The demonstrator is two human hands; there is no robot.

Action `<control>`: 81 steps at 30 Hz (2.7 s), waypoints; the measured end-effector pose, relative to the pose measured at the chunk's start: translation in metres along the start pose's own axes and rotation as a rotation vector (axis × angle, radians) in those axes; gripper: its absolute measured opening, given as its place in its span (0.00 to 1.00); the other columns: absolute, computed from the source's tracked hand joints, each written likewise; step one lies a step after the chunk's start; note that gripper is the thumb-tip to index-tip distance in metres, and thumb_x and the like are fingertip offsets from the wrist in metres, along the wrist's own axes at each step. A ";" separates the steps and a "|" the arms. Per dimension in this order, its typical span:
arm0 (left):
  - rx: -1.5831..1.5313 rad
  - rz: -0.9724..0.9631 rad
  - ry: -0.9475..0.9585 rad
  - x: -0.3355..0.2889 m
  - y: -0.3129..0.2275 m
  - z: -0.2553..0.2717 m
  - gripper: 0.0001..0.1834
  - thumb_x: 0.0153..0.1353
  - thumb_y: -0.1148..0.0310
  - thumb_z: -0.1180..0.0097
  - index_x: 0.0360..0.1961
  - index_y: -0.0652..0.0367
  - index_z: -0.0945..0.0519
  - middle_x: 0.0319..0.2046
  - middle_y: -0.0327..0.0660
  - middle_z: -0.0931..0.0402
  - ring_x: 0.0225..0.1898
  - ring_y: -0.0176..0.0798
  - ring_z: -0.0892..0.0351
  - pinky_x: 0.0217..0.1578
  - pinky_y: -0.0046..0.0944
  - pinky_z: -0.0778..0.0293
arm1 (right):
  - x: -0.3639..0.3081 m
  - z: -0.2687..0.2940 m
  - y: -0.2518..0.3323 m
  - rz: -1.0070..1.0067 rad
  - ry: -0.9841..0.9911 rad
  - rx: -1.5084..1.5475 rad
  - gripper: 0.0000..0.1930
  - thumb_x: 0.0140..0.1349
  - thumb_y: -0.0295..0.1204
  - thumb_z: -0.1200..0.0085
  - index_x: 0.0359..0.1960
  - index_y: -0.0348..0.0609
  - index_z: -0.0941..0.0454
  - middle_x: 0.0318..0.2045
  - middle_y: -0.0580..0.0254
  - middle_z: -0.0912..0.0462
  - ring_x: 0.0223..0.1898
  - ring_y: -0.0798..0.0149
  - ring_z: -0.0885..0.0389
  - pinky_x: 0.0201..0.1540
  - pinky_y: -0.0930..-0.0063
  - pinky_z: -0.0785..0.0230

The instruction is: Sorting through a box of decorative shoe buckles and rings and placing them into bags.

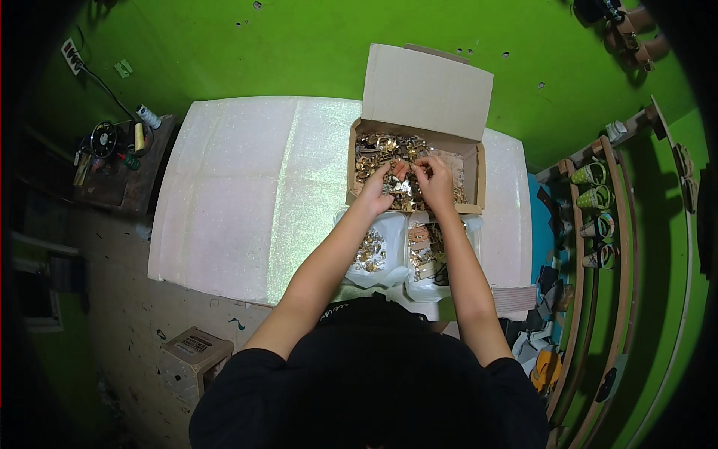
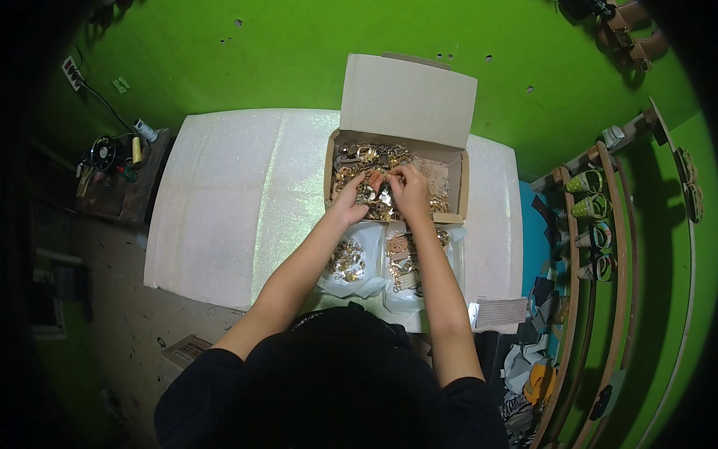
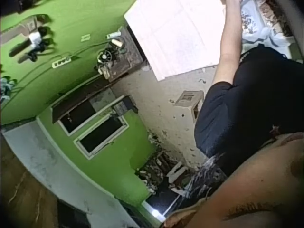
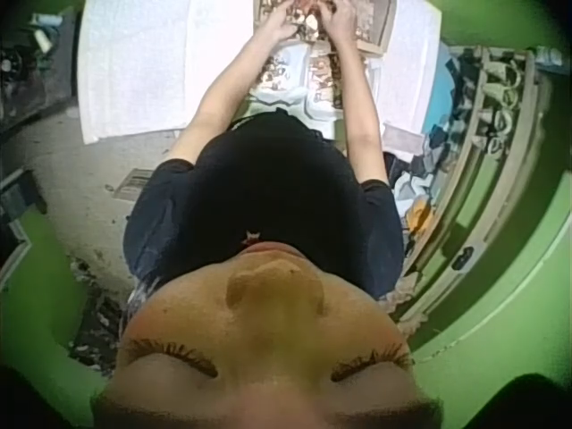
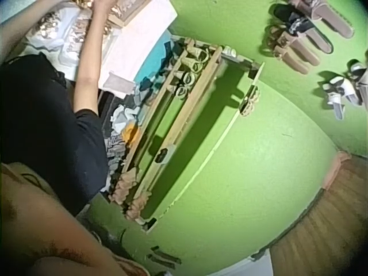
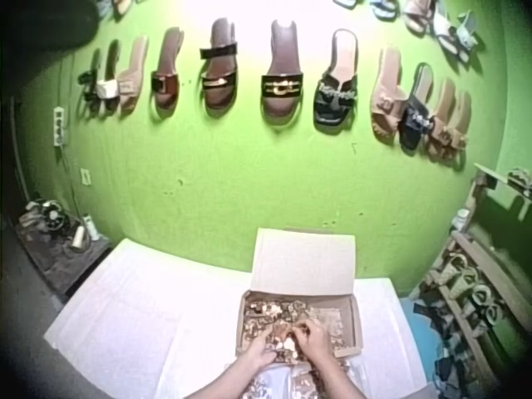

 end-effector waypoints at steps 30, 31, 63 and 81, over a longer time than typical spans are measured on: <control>0.232 -0.045 -0.409 -0.008 -0.006 0.019 0.06 0.56 0.65 0.54 0.34 0.51 0.27 0.29 0.36 0.26 0.31 0.35 0.26 0.33 0.37 0.27 | 0.012 -0.023 0.036 0.478 0.176 -0.216 0.07 0.41 0.30 0.45 0.26 0.50 0.24 0.28 0.65 0.29 0.31 0.62 0.27 0.31 0.70 0.35; 0.244 -0.037 -0.423 -0.009 -0.005 0.019 0.06 0.56 0.66 0.53 0.34 0.51 0.27 0.29 0.37 0.26 0.31 0.36 0.26 0.34 0.38 0.27 | 0.011 -0.023 0.033 0.477 0.176 -0.216 0.07 0.41 0.30 0.45 0.26 0.50 0.24 0.28 0.65 0.29 0.31 0.62 0.27 0.31 0.70 0.35; 0.388 -0.027 -0.466 -0.007 -0.005 0.030 0.12 0.54 0.58 0.51 0.39 0.46 0.27 0.39 0.29 0.29 0.39 0.31 0.31 0.45 0.42 0.47 | 0.005 -0.026 0.043 0.692 0.197 -0.253 0.08 0.39 0.28 0.46 0.19 0.46 0.33 0.21 0.65 0.34 0.23 0.63 0.30 0.23 0.70 0.37; 0.332 -0.038 -0.471 -0.008 -0.006 0.025 0.11 0.54 0.59 0.51 0.36 0.49 0.27 0.33 0.35 0.26 0.33 0.34 0.25 0.35 0.36 0.29 | 0.022 -0.034 0.012 0.146 0.291 0.066 0.07 0.42 0.25 0.45 0.25 0.37 0.24 0.22 0.57 0.25 0.23 0.63 0.25 0.28 0.75 0.33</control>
Point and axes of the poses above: each hand's wrist, its own x-axis towards the middle knuckle, its own z-axis out of the back of the hand, y = z × x, the point moved 7 cm from there along x, towards the middle knuckle
